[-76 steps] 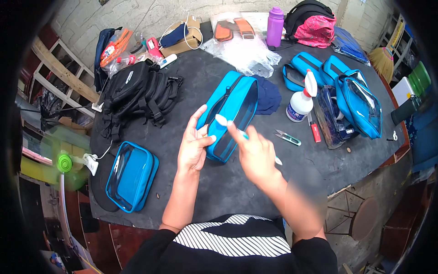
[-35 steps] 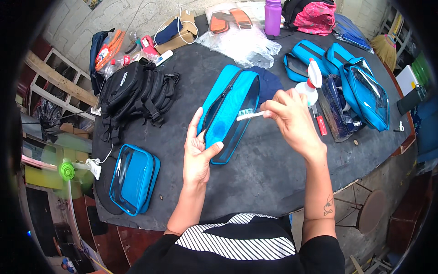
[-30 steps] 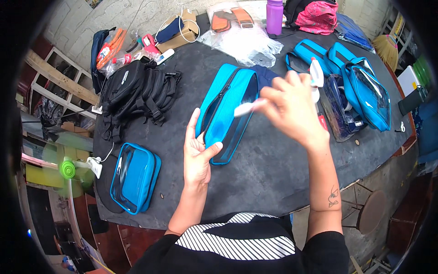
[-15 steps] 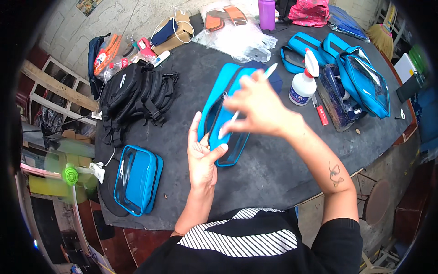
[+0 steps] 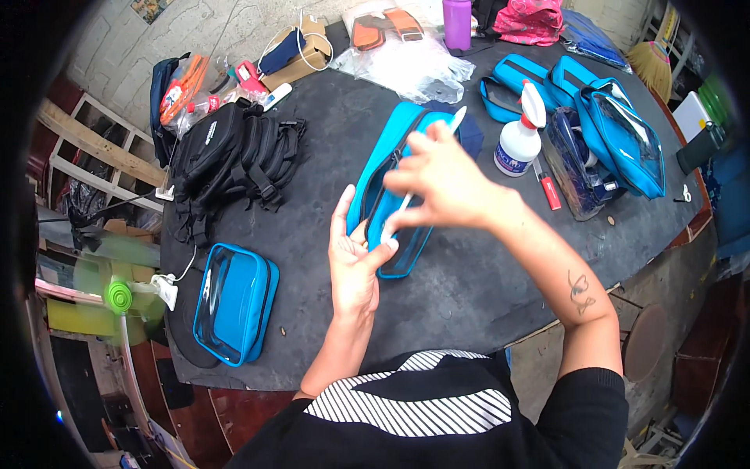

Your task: Inspecting and cleaning blue textile pouches with a spray bottle, cloth, and toothbrush on a workbench.

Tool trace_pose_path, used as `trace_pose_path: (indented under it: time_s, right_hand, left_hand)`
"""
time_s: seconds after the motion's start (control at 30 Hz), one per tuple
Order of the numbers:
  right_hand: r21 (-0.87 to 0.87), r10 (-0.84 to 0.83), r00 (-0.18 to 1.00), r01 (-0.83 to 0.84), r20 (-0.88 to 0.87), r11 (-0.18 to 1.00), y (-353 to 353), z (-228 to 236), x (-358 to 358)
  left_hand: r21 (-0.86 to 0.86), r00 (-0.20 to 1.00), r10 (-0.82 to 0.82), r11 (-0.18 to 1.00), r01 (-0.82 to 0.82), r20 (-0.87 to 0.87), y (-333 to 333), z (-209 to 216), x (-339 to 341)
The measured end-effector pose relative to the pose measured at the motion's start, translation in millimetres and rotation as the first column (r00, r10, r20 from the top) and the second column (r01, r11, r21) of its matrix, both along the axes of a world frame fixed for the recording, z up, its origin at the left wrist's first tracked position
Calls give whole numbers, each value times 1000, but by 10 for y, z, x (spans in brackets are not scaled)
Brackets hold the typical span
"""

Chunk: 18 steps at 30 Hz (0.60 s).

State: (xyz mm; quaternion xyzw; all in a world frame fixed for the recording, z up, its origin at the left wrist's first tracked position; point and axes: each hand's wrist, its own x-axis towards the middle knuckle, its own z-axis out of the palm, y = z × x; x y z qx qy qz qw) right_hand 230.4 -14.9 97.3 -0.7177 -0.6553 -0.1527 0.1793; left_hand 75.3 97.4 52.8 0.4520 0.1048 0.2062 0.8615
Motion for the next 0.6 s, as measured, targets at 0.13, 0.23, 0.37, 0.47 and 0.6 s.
trace_pose_path:
  time_s: [0.13,0.23,0.37,0.47,0.6]
  right_hand:
    - [96,-42,999,40,16,995,-10,5,38]
    - [47,-6,999,8,-49,999,-6,26,53]
    - [32,-9,998,7,55,999,15,-24,-34]
    - [39,-100,995,100,-10,994,-30,76,123]
    - [-10,11,1000,-11,15,1000,4,10,-40]
  left_hand:
    - [32,1000,20,999,-19,-4,13,-14,29]
    - [7,1000,8,1000,-8,21,-27,-18,70]
    - [48,1000,-23,999,23,5,-11,-32,30]
    - [59,1000,2,998,-2,-1,-31,-22,14]
    - [30,999,-25,999,26,-28,-27,-19,21]
